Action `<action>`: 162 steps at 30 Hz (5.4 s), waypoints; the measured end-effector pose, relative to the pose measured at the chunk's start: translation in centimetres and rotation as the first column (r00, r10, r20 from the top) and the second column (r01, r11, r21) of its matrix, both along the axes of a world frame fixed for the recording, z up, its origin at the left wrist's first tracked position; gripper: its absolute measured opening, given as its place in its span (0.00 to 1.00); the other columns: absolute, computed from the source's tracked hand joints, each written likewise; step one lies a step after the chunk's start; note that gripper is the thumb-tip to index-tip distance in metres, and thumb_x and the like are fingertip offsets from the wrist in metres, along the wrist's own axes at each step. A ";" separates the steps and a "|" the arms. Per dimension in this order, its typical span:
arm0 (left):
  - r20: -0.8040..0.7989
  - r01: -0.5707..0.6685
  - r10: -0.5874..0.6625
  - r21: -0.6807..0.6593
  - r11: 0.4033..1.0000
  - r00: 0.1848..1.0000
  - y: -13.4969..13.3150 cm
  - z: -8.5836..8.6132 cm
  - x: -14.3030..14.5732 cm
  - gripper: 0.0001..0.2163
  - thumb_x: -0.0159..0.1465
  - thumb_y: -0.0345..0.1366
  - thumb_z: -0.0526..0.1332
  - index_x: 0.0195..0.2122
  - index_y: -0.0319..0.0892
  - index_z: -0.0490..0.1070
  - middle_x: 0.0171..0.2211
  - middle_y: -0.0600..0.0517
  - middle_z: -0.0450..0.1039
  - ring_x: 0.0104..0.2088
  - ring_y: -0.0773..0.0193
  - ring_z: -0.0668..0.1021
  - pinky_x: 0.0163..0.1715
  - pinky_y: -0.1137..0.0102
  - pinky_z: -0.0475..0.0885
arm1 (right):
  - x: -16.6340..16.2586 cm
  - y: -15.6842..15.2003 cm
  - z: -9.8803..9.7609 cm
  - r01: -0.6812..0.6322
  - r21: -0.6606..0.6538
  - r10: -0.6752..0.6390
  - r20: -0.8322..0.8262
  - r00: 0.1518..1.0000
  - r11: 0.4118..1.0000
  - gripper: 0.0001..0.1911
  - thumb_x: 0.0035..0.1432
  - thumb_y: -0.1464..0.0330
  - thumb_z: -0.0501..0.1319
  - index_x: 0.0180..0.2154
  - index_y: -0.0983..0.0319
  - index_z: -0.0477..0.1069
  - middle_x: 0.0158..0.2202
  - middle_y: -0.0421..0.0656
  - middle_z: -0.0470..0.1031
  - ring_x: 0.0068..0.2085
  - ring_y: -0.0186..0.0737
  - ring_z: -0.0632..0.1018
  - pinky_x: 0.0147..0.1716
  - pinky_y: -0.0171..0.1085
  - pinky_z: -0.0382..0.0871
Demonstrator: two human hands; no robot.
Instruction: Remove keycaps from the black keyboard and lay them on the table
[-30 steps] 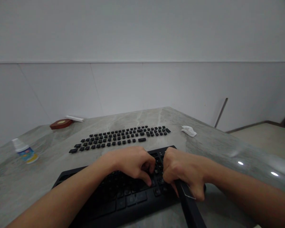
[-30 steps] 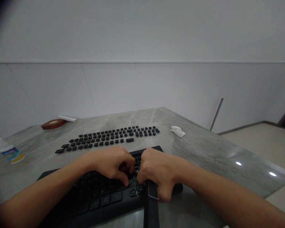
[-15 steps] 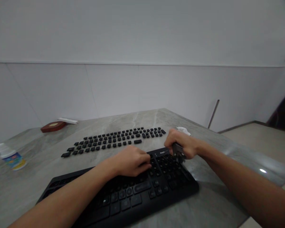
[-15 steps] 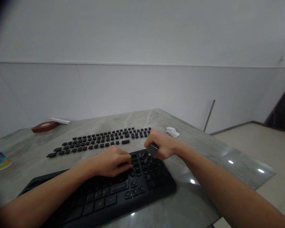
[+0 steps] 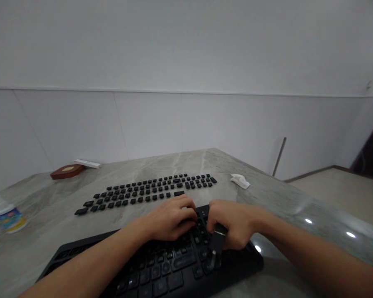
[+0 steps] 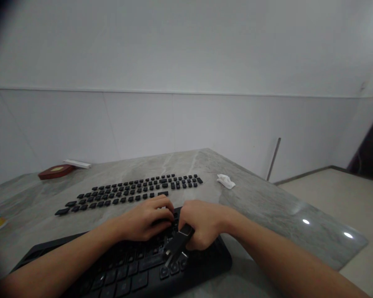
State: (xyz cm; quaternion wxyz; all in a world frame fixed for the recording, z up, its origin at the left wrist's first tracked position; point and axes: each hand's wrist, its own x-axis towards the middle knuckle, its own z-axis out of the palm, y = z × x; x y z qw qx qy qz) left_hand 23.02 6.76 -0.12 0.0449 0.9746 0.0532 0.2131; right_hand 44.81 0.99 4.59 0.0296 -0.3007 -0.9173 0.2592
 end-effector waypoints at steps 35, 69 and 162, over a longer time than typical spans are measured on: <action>0.048 -0.027 0.054 -0.443 0.896 0.997 -3.9 -0.4 2.5 0.05 0.62 0.32 0.61 0.39 0.40 0.69 0.40 0.47 0.75 0.41 0.59 0.77 0.43 0.65 0.74 | 1.4 1.2 -1.0 -0.027 -0.035 0.016 -0.288 0.958 0.999 0.04 0.38 0.73 0.57 0.19 0.62 0.61 0.18 0.33 0.60 0.20 0.28 0.62 0.20 0.28 0.56; 0.005 -0.087 0.098 -0.412 0.907 0.995 -3.8 -0.5 3.2 0.03 0.62 0.29 0.61 0.34 0.41 0.66 0.29 0.56 0.66 0.30 0.66 0.69 0.38 0.66 0.61 | 3.0 -1.5 -5.1 0.125 0.239 0.067 -0.662 0.747 0.963 0.06 0.49 0.69 0.52 0.21 0.59 0.59 0.17 0.35 0.61 0.18 0.29 0.63 0.20 0.29 0.58; 0.038 0.166 -0.162 -0.230 0.959 0.986 -4.4 -0.5 3.6 0.09 0.69 0.30 0.59 0.44 0.39 0.78 0.49 0.46 0.77 0.49 0.58 0.79 0.52 0.67 0.74 | 3.2 -2.2 -0.8 0.327 -0.662 -0.459 -0.029 0.888 0.674 0.09 0.49 0.66 0.64 0.26 0.66 0.77 0.10 0.30 0.57 0.13 0.24 0.58 0.12 0.25 0.49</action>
